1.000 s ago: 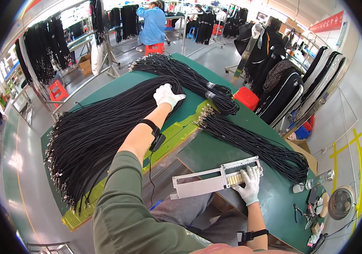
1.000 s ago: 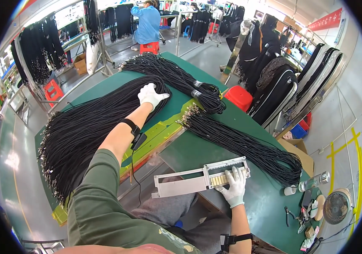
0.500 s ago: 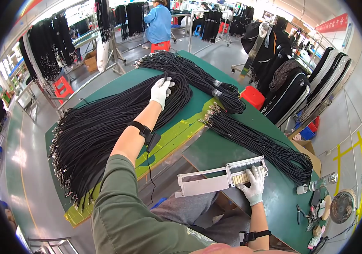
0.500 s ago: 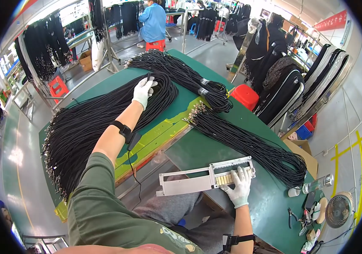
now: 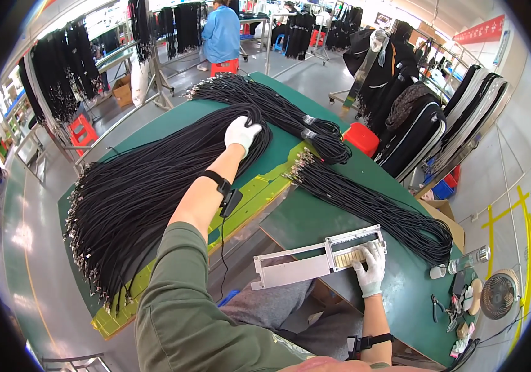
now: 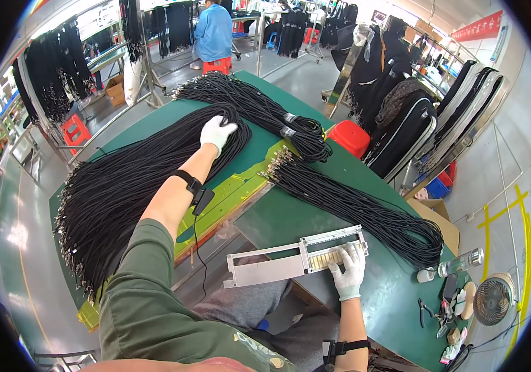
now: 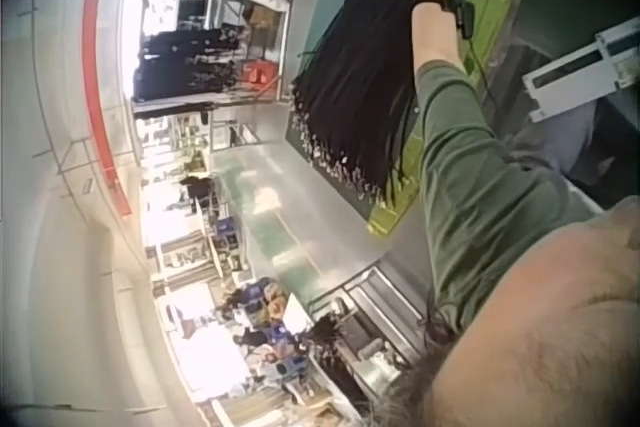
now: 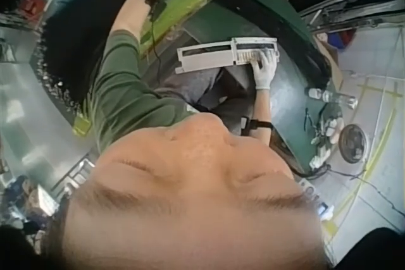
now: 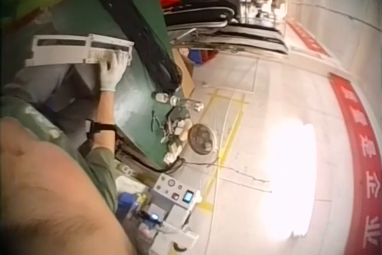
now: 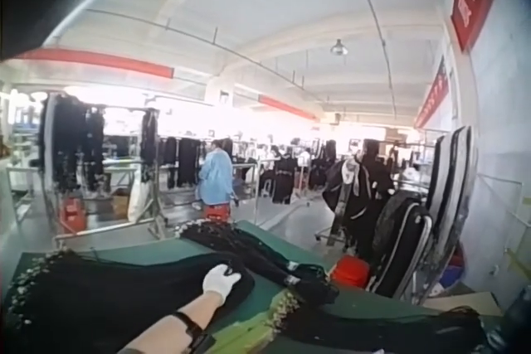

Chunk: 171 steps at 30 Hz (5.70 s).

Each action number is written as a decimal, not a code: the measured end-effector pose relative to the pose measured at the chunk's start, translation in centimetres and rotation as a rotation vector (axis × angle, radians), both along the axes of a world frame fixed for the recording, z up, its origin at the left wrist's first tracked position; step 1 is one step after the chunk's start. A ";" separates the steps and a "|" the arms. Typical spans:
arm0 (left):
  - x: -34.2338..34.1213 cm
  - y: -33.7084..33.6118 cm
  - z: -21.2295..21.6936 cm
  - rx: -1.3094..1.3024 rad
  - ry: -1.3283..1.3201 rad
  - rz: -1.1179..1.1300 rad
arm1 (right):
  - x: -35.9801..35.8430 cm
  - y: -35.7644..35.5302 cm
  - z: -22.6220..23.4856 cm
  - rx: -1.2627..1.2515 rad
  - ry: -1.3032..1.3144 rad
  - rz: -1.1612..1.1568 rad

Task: The person places a metal fixture onto a machine, uses pliers to trim the cable ends, and then moves the fixture back to the table to insert a new set of cables into the slots.

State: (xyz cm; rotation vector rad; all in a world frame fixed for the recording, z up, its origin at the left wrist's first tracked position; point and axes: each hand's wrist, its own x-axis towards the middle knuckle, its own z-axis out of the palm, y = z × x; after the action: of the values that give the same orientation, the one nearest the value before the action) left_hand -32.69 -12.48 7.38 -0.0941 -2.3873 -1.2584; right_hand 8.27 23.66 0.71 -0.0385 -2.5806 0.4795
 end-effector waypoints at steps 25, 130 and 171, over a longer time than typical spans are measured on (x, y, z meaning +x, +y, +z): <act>0.7 -2.4 0.2 0.862 -0.194 -0.455 | 0.0 0.5 -1.1 -0.034 0.076 -0.051; 28.5 21.0 -2.4 -1.116 0.508 -0.963 | 38.2 29.1 -2.2 -0.195 0.203 -1.303; 21.5 -41.7 2.7 0.783 -0.077 0.242 | 6.5 2.5 -1.1 0.134 -0.083 -0.195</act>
State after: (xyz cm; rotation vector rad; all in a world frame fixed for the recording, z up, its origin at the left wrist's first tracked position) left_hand -11.21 -54.13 10.09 0.4677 -1.7283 -1.9775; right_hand 14.77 26.12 -0.43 -0.2652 -2.6489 0.2371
